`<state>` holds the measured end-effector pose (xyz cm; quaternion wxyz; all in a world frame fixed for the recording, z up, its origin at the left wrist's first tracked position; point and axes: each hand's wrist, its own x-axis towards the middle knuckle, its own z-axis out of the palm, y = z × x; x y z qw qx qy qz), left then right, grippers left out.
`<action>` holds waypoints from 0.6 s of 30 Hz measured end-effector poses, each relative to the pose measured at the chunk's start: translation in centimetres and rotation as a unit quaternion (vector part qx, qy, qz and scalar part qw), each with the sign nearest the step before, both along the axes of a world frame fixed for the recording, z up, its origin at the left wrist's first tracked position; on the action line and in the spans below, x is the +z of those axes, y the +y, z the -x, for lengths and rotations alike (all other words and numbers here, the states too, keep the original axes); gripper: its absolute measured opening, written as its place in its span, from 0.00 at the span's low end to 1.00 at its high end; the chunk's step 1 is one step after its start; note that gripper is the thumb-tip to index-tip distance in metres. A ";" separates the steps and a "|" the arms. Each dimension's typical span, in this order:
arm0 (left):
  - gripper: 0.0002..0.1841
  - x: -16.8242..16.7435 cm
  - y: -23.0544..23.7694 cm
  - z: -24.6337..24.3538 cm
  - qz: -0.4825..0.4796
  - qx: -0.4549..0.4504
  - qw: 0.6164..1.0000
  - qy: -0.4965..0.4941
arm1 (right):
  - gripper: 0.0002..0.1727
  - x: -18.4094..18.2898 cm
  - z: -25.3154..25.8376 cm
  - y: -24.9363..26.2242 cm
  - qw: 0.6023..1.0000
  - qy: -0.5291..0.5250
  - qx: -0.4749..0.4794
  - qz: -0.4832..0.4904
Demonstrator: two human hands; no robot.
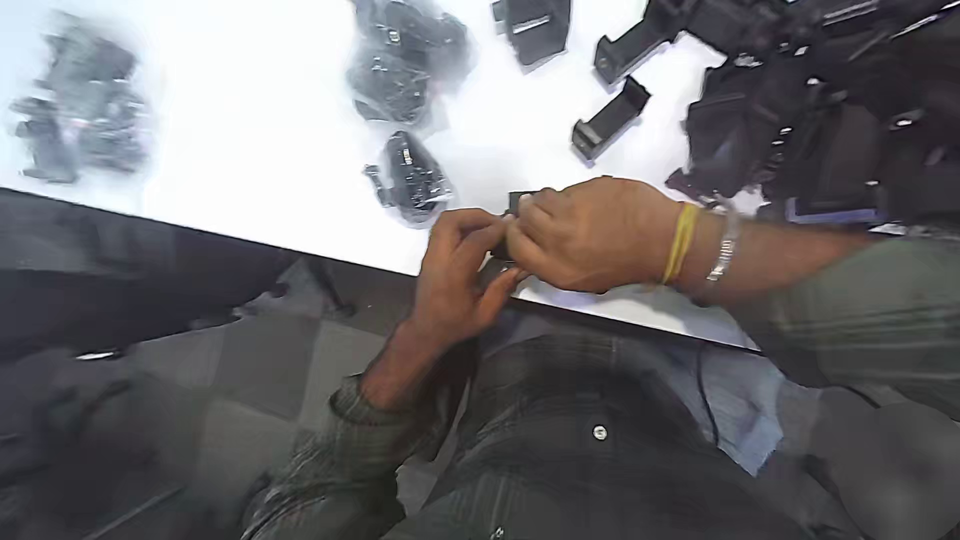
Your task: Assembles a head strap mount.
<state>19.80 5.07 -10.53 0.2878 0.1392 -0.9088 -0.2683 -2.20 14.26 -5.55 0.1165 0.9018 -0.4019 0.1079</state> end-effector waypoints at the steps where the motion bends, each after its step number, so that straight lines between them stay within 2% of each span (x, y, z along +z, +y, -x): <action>1: 0.22 0.0 -0.2 0.0 0.012 -0.003 1.000 -0.004 | 0.14 0.2 0.1 0.0 1.000 0.008 0.003 -0.007; 7: 0.20 -0.5 -0.2 0.3 0.053 0.011 0.999 -0.001 | 0.20 -0.1 0.1 1.3 0.997 -0.009 -0.040 -0.062; 9: 0.19 -0.5 -0.1 0.3 0.060 0.016 0.998 0.004 | 0.19 -0.3 0.3 1.4 0.997 -0.015 -0.050 -0.060; 13: 0.18 -0.6 0.1 0.7 0.059 0.025 0.998 0.011 | 0.15 -0.1 0.0 1.3 0.998 0.021 -0.057 -0.029; 16: 0.17 -0.5 0.3 0.9 0.057 0.027 0.998 0.002 | 0.14 0.0 0.2 1.2 0.996 0.083 -0.020 0.015; 18: 0.14 -0.3 0.3 1.1 0.048 0.022 0.998 0.014 | 0.14 -0.4 0.6 1.4 0.997 0.051 0.016 0.059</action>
